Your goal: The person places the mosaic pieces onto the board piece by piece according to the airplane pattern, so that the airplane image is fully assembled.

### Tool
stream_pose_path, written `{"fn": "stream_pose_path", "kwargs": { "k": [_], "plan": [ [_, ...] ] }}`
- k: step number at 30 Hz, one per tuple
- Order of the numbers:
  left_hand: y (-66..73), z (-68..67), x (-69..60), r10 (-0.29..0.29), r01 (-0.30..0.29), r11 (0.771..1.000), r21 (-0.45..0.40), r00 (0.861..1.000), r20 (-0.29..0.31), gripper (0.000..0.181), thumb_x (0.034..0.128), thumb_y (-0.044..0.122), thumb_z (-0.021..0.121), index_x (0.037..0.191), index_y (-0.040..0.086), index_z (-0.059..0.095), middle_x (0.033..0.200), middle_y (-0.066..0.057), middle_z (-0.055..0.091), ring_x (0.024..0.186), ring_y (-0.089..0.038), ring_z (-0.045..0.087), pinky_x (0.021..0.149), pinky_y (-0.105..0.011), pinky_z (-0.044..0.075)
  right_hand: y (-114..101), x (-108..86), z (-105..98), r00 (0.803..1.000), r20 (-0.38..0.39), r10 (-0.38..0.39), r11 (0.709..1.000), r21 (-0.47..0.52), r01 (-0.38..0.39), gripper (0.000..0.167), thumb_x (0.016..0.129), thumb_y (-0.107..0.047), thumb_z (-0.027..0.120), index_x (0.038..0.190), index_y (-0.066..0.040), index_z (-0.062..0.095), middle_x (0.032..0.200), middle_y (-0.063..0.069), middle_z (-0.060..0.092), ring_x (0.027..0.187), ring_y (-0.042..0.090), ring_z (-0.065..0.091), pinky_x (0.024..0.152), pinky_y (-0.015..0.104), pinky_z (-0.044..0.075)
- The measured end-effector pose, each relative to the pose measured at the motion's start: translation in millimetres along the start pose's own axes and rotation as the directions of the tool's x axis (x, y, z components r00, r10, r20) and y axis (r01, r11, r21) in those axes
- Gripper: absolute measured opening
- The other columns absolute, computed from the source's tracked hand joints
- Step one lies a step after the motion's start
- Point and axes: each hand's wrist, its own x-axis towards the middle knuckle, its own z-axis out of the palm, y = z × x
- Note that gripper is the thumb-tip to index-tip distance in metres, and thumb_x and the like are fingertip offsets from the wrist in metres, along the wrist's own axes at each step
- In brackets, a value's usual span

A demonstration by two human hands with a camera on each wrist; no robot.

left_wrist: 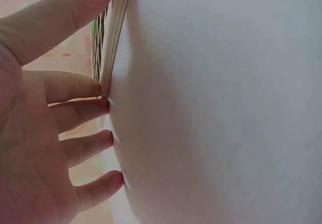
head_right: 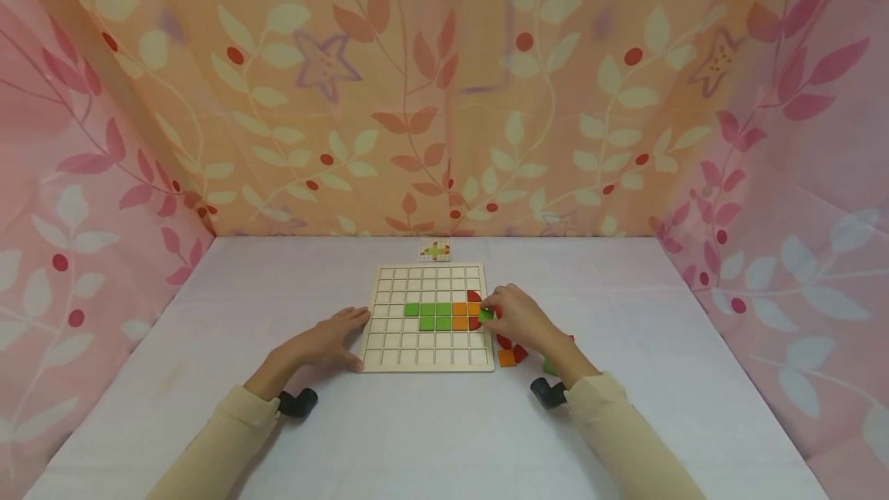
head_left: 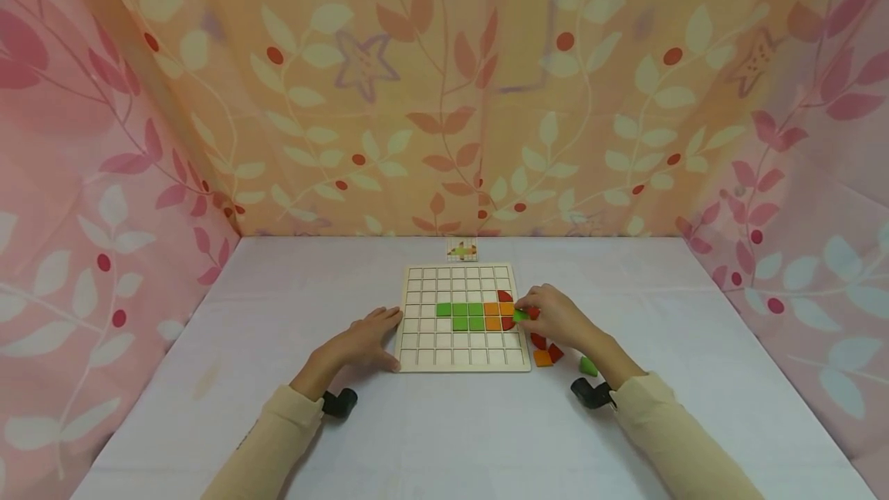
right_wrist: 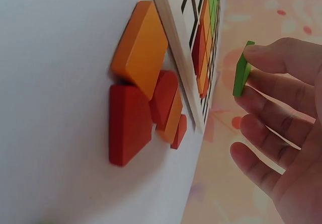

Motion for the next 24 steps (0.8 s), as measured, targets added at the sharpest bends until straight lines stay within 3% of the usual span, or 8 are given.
{"fn": "stream_pose_path", "kwargs": {
  "k": [8, 19, 24],
  "plan": [
    [-1.2, -0.6, 2.0, 0.001, -0.001, 1.000, 0.010, 1.000, 0.005, 0.094, 0.0767, 0.029, 0.082, 0.152, 0.003, 0.031, 0.161, -0.013, 0.026, 0.151, -0.037, 0.016, 0.117, -0.061, 0.019, -11, 11.7, 3, 1.000, 0.013, -0.024, 0.999, 0.037, 0.023, 0.025, 0.083, -0.016, 0.075, 0.107, -0.008, 0.074, 0.096, 0.002, 0.066, 0.092, 0.020, 0.051, 0.079, 0.032, 0.047],
    [-1.8, 0.5, 2.8, -0.011, 0.011, 1.000, 0.013, 1.000, 0.006, 0.096, 0.0752, 0.029, 0.083, 0.152, 0.004, 0.031, 0.161, -0.012, 0.026, 0.151, -0.036, 0.016, 0.117, -0.061, 0.019, -29, 29.9, 11, 0.989, 0.035, -0.146, 0.989, -0.012, 0.147, 0.023, 0.085, -0.017, 0.073, 0.106, -0.008, 0.075, 0.096, 0.002, 0.066, 0.093, 0.019, 0.052, 0.085, 0.036, 0.049],
    [-1.5, 1.5, 2.6, -0.017, 0.016, 1.000, 0.020, 1.000, 0.009, 0.096, 0.0749, 0.029, 0.084, 0.151, 0.004, 0.032, 0.161, -0.012, 0.027, 0.151, -0.036, 0.017, 0.117, -0.061, 0.020, -40, 37.0, 16, 0.980, 0.037, -0.193, 0.981, -0.017, 0.194, 0.023, 0.084, -0.016, 0.073, 0.105, -0.006, 0.075, 0.096, 0.004, 0.067, 0.090, 0.019, 0.053, 0.082, 0.035, 0.049]
  ]
}}
